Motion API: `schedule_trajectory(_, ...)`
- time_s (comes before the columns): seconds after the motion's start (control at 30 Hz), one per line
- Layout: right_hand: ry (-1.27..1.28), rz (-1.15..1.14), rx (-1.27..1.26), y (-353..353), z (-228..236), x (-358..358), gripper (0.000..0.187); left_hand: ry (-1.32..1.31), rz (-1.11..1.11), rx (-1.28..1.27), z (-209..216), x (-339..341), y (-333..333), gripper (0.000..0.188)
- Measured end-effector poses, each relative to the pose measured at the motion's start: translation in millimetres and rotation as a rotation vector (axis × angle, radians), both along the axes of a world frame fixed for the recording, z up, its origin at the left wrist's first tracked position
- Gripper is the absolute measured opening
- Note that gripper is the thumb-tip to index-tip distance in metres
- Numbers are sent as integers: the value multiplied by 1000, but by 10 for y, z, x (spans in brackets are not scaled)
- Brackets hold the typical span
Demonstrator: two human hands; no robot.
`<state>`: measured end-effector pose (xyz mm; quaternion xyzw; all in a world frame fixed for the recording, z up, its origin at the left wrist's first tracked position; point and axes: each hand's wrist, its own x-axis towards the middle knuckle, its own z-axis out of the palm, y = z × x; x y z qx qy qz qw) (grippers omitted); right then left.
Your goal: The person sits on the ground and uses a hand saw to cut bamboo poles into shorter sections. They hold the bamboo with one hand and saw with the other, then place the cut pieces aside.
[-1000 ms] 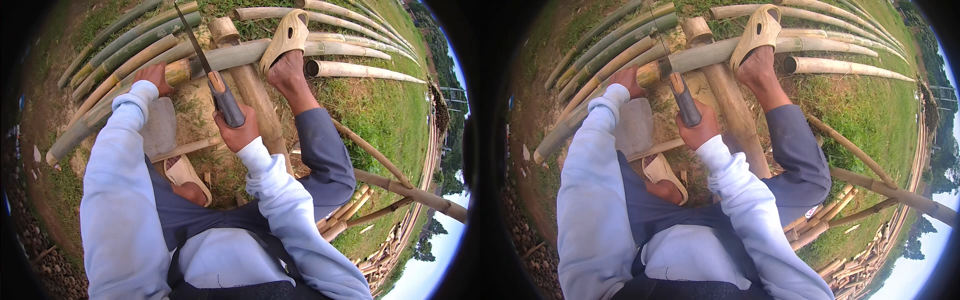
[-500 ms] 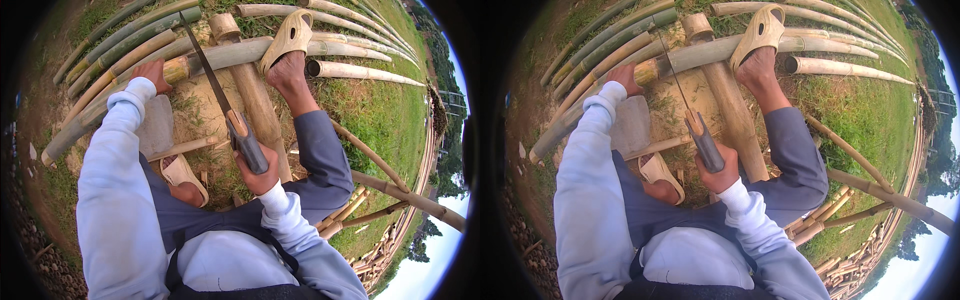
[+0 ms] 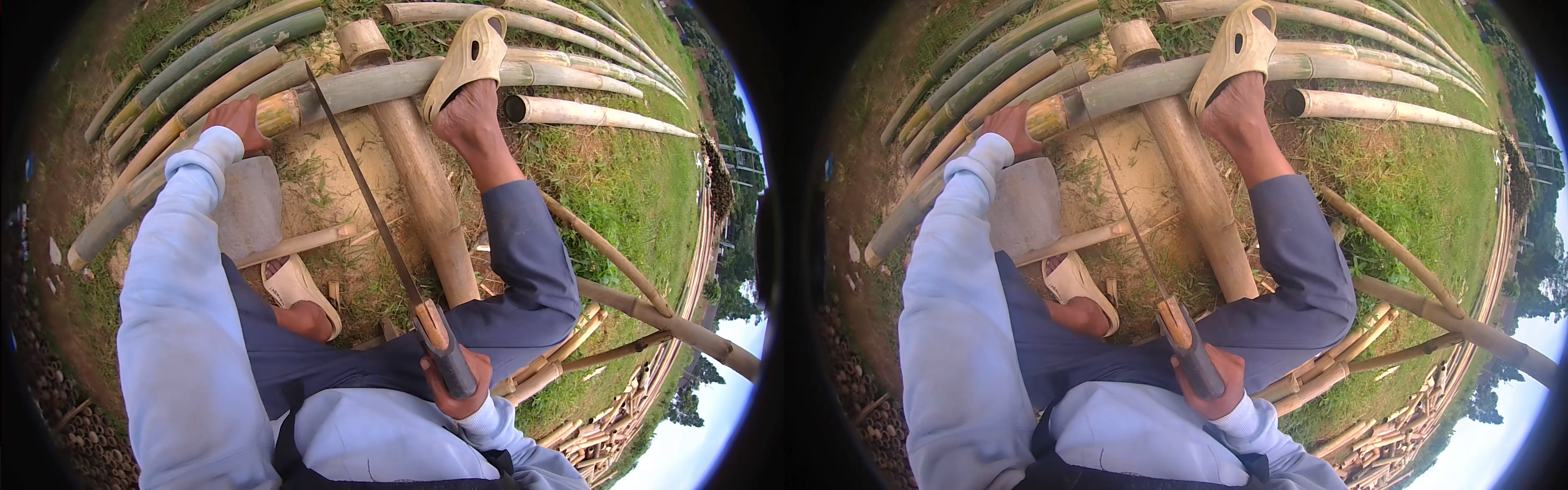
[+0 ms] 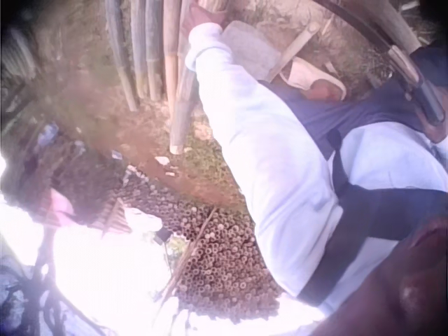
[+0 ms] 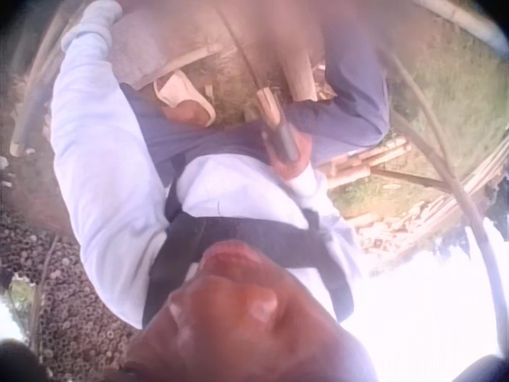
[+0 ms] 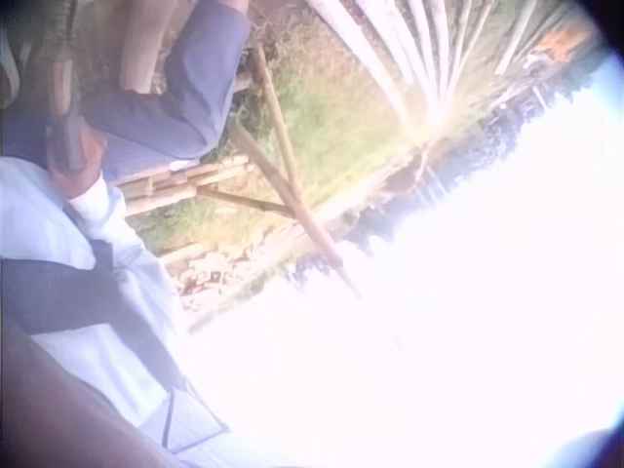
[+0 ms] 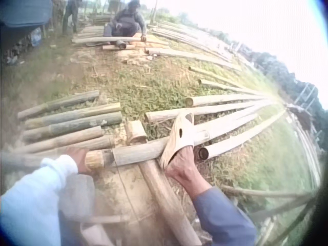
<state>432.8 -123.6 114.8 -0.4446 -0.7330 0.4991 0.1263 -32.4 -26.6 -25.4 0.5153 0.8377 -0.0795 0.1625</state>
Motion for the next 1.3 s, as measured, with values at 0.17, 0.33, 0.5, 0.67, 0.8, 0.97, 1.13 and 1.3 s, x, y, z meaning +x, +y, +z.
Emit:
schedule_trajectory(0.17,191,-85,-10,618,-558,-752,24,-22,60,-29,77,-111,98,74)
schedule_trajectory(0.33,222,-56,81,1573,-1077,-2246,15,-49,14,-2,-11,-84,125,76)
schedule_trajectory(0.5,288,-71,59,1484,-1307,-2237,15,-41,-23,30,-57,-227,116,69)
schedule_trajectory(0.67,291,-62,30,1482,-1385,-2218,19,-30,-56,14,-101,-249,173,61)
schedule_trajectory(0.8,291,-41,38,1618,-1557,-2259,20,-3,-18,19,-197,-342,284,64)
schedule_trajectory(0.97,349,-88,61,1662,-1642,-2370,20,-23,6,19,-204,-391,405,68)
schedule_trajectory(1.13,231,-90,77,1518,-1220,-2199,21,-1,-9,37,-260,-396,475,68)
schedule_trajectory(1.3,107,-104,-42,626,-725,-1020,24,-21,-3,2,-244,-541,441,70)
